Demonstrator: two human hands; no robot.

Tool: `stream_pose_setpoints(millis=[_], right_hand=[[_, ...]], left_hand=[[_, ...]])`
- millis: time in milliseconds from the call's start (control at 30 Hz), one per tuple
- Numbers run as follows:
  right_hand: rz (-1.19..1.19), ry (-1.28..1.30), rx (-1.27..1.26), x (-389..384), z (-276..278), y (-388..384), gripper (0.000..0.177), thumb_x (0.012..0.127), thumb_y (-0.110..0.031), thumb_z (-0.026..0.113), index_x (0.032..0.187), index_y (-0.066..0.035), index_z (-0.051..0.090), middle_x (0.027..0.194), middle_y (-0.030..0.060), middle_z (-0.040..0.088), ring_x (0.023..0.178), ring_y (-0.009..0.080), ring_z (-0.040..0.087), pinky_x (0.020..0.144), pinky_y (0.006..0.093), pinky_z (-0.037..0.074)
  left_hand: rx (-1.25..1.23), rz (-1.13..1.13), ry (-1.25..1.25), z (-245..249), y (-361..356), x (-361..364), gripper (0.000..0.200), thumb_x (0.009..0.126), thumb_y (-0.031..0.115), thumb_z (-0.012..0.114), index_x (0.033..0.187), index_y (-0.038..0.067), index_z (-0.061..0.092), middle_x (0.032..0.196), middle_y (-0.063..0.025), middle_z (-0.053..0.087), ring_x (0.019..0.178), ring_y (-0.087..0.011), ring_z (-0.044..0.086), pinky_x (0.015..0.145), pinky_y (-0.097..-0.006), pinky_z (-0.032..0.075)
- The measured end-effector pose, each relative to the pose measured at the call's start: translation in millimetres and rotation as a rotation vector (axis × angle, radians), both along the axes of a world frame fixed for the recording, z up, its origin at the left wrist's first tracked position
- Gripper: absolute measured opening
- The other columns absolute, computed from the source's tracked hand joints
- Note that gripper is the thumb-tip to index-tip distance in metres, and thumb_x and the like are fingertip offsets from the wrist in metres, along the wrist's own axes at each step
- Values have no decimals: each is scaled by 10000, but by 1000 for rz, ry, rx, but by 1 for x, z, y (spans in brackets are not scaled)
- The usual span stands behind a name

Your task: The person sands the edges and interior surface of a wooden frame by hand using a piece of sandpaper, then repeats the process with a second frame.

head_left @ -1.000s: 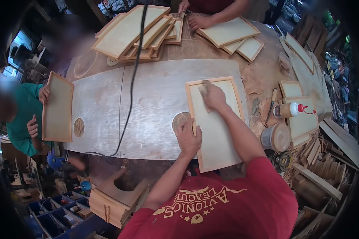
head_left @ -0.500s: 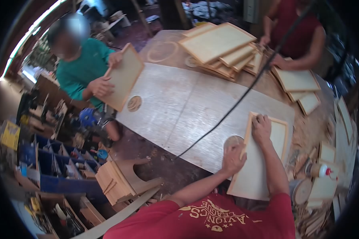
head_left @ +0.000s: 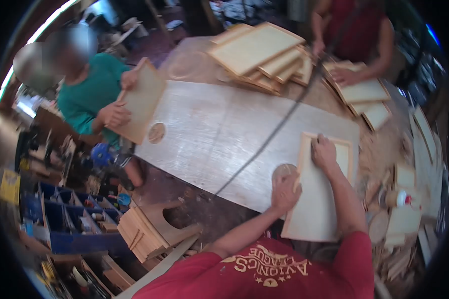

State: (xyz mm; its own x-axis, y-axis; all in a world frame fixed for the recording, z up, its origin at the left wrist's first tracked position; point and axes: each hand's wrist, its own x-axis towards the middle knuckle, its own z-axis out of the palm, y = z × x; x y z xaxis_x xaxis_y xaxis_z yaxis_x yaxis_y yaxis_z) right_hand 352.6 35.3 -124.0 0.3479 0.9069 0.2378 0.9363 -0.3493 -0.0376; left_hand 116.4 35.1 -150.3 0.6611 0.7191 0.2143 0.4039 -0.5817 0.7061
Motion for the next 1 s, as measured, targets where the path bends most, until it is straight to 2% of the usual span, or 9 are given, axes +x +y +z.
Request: stream_pose_setpoints(millis=[133,267,333,433,633,767,867,900,1000], right_hand=[[-119,-17,-54,31,6,-48,212,861,-92,591,1017,3,698,1085,229,658,998,379,675,810,500,558],[-157,-10,-43,16,-29,-21,196,878,-114,556,910,1,712,1050,184,633,989,361,652,848,503,526],[9,-93,79,-10,-15,0,192,858,-114,566,901,-10,722,1075,193,642,1022,349,643,882,494,512],[-27,-61,-89,-17,16,0,192,840,-121,577,904,-26,732,1102,192,650,1044,326,636,899,476,506],[-401,-75,-203,35,16,-58,201,851,-123,627,917,-10,780,1077,182,672,1055,324,659,851,474,523],[-509,53,-126,23,5,-35,194,848,-134,629,870,-22,786,1040,201,676,989,340,681,823,497,531],[-255,-13,-134,-3,-8,0,215,846,-131,610,847,14,768,1045,227,670,1031,347,666,841,498,510],[-215,35,-119,-17,10,5,211,849,-110,607,875,25,766,1071,225,663,1042,356,660,846,509,500],[-257,20,-179,1,14,-14,228,856,-105,600,940,19,772,1097,212,658,1042,363,659,861,508,500]], left_hand=[[-23,7,-83,-9,-2,6,432,883,258,710,1278,93,657,1234,-125,691,1170,-360,548,1075,-496,400],[10,5,-28,3,-3,6,429,882,255,706,1278,97,658,1242,-110,686,1167,-354,542,1068,-499,395],[48,-2,-39,4,-2,8,430,885,247,703,1284,92,657,1224,-131,677,1156,-355,538,1061,-499,396],[45,-1,-21,5,-4,5,435,887,234,700,1293,85,653,1187,-163,660,1137,-355,534,1053,-498,396],[36,17,-18,5,-6,6,433,880,223,707,1289,93,657,1169,-172,649,1129,-354,531,1049,-502,397],[40,31,-25,3,-5,7,429,879,218,700,1288,95,658,1200,-155,661,1140,-351,530,1054,-494,394],[26,14,-36,2,-6,8,426,879,206,695,1284,82,656,1220,-157,663,1147,-351,528,1052,-489,395],[23,3,-42,2,-5,7,424,879,202,693,1282,77,655,1225,-159,663,1149,-351,527,1051,-488,396],[43,-1,-41,2,-7,8,431,877,193,694,1285,62,647,1241,-154,665,1150,-350,525,1050,-488,396]])
